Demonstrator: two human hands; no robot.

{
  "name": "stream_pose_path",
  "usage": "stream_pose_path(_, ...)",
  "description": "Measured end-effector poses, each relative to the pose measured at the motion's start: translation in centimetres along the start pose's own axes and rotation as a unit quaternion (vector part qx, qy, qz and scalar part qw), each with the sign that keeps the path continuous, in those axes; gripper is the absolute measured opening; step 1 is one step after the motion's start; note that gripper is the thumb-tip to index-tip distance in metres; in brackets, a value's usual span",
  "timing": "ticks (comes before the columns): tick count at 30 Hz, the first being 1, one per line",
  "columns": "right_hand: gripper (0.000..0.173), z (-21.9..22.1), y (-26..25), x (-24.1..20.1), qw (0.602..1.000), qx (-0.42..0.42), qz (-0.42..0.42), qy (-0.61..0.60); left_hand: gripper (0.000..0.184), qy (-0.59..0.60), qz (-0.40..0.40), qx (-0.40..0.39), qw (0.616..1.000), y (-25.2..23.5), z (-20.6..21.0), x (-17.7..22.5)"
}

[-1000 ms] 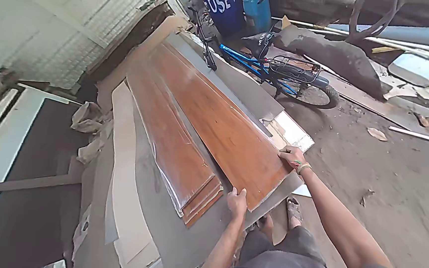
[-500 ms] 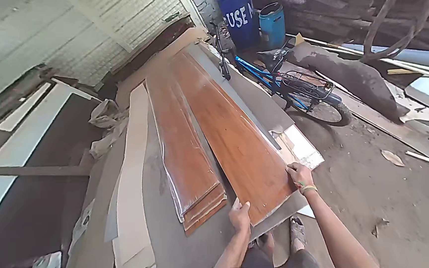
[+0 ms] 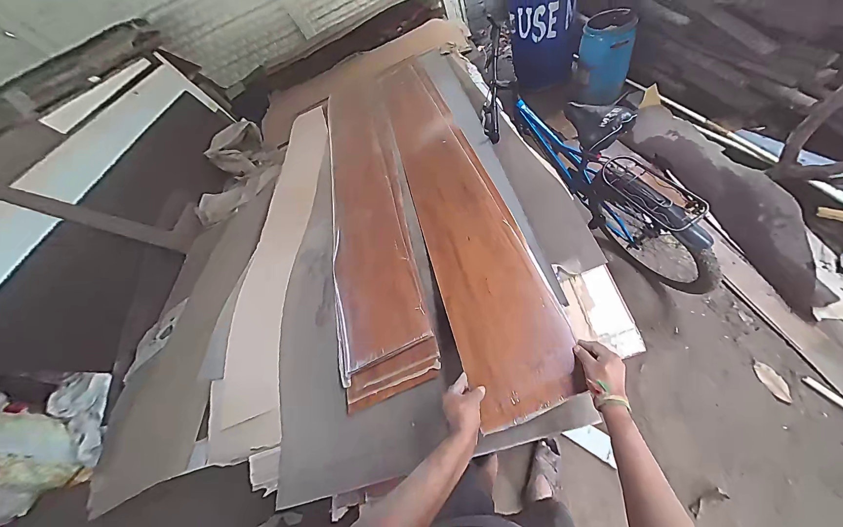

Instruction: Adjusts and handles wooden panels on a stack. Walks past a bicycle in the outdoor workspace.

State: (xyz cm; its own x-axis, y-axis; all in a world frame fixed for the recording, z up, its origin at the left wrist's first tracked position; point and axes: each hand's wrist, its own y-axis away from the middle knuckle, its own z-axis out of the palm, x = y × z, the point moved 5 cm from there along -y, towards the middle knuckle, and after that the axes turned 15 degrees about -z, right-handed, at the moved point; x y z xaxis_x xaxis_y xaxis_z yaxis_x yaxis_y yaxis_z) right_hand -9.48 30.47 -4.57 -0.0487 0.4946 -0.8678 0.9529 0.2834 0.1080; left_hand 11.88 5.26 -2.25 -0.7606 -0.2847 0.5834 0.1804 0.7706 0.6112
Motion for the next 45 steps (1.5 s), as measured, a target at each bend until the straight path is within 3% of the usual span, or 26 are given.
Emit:
stream_pose_path(5, 0.024, -0.1, 1.8, -0.1, 0.999, -0.005, -0.005, 0.054, 0.062, -0.059, -0.011, -0.003, 0.998, 0.6, 0.3, -1.7)
stream_pose_path(12, 0.024, -0.1, 4.8, 2.1, 0.999, 0.033, -0.021, 0.033, 0.061, -0.035, -0.024, -0.028, 0.999, 2.1, -0.2, -3.4)
stream_pose_path(18, 0.022, -0.5, 4.2, 1.0, 0.998, 0.037, -0.004, 0.050, 0.052, 0.002, -0.011, -0.018, 1.000, 1.6, -0.5, -2.5)
stream_pose_path(25, 0.028, 0.4, 2.8, -1.3, 0.996, 0.067, -0.052, 0.025, 0.051, 0.022, 0.022, 0.013, 0.999, -0.1, -0.6, -0.3)
stream_pose_path(30, 0.030, 0.6, 2.8, -0.9, 0.999, 0.044, -0.019, 0.018, 0.058, -0.013, 0.020, -0.009, 1.000, 0.5, -1.0, -0.1)
stream_pose_path(34, 0.029, 0.8, 2.8, -0.4, 0.995, 0.046, 0.043, -0.071, 0.056, 0.067, -0.041, -0.047, 0.996, 1.1, -1.0, 0.0)
stream_pose_path(39, 0.027, 1.0, 1.8, -0.1, 0.992, 0.040, 0.099, -0.072, 0.057, 0.110, -0.097, -0.065, 0.987, 1.0, -0.8, 0.5)
stream_pose_path(45, 0.030, 1.4, 2.4, -0.2, 0.993, 0.075, 0.081, -0.043, 0.058, 0.118, -0.091, -0.073, 0.986, 1.2, -0.9, 0.3)
